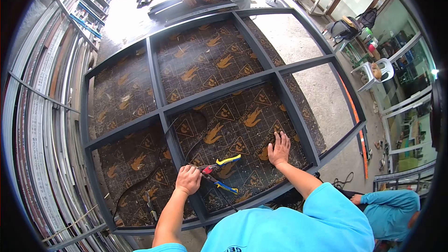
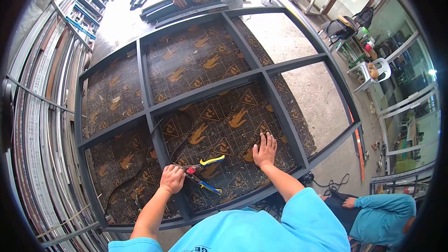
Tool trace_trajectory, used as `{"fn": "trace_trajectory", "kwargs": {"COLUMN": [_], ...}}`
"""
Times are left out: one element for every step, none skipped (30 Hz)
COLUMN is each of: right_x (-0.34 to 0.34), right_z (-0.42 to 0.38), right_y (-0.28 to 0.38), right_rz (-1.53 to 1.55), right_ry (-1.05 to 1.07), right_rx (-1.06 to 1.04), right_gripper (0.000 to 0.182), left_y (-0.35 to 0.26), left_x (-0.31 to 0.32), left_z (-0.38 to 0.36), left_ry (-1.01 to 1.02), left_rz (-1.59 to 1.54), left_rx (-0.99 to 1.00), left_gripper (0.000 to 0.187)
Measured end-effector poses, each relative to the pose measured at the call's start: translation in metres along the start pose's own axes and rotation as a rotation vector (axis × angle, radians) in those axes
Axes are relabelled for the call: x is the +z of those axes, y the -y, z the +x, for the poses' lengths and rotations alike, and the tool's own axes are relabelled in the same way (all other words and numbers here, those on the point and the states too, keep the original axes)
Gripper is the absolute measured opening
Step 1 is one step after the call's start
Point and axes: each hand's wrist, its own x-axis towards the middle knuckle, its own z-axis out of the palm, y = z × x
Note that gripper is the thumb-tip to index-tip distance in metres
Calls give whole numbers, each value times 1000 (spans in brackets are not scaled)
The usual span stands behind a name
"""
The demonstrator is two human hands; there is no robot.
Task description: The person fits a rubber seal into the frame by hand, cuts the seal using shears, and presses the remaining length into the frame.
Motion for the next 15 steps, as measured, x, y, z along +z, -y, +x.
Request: {"fn": "trace_trajectory", "kwargs": {"right_x": [0, 0, 0, 0, 1, 2, 2, 2, 3, 3, 3, 2, 1, 0, 0], "right_z": [0, 0, 0, 0, 0, 0, 0, 0, 0, -1, -2, -3, -1, 0, -1], "right_y": [0, 0, 0, 0, -1, -1, -2, -2, -2, -3, -3, -3, -2, -1, -1], "right_rz": [-2, -1, -2, -3, -3, -2, -2, -2, -6, -10, -10, -4, 2, -1, 3], "right_ry": [5, 5, 8, 11, 12, 7, 3, 3, 3, 3, -1, -4, -14, -22, -30], "right_rx": [4, 5, 7, 9, 9, 4, -1, -1, -2, -4, -5, -7, -10, -14, -19], "right_gripper": [61, 61, 61, 61, 61, 61, 60, 60, 60, 60, 60, 60, 60, 60, 60], "left_y": [0, 0, 1, 1, 1, 1, 0, 1, 1, 1, 0, 0, 0, 3, 2], "left_x": [0, 0, 1, 1, 1, 0, 0, 0, 0, 0, 0, 0, 0, 4, 4], "left_z": [0, 0, 0, -1, -1, 0, 0, 0, 0, 0, -1, -2, -1, -2, -2], "left_ry": [-5, -5, 9, 24, 25, 16, 7, 7, 6, 5, 1, 1, -6, -62, -36], "left_rz": [-2, -2, -2, -2, -2, -5, -8, -7, -6, -5, -4, -11, -15, -23, -18], "left_rx": [3, 4, -2, -7, -8, -3, 2, 1, 2, 2, 3, 2, 4, 30, 22], "left_gripper": [12, 12, 12, 12, 12, 12, 12, 12, 12, 12, 12, 12, 12, 12, 12]}}
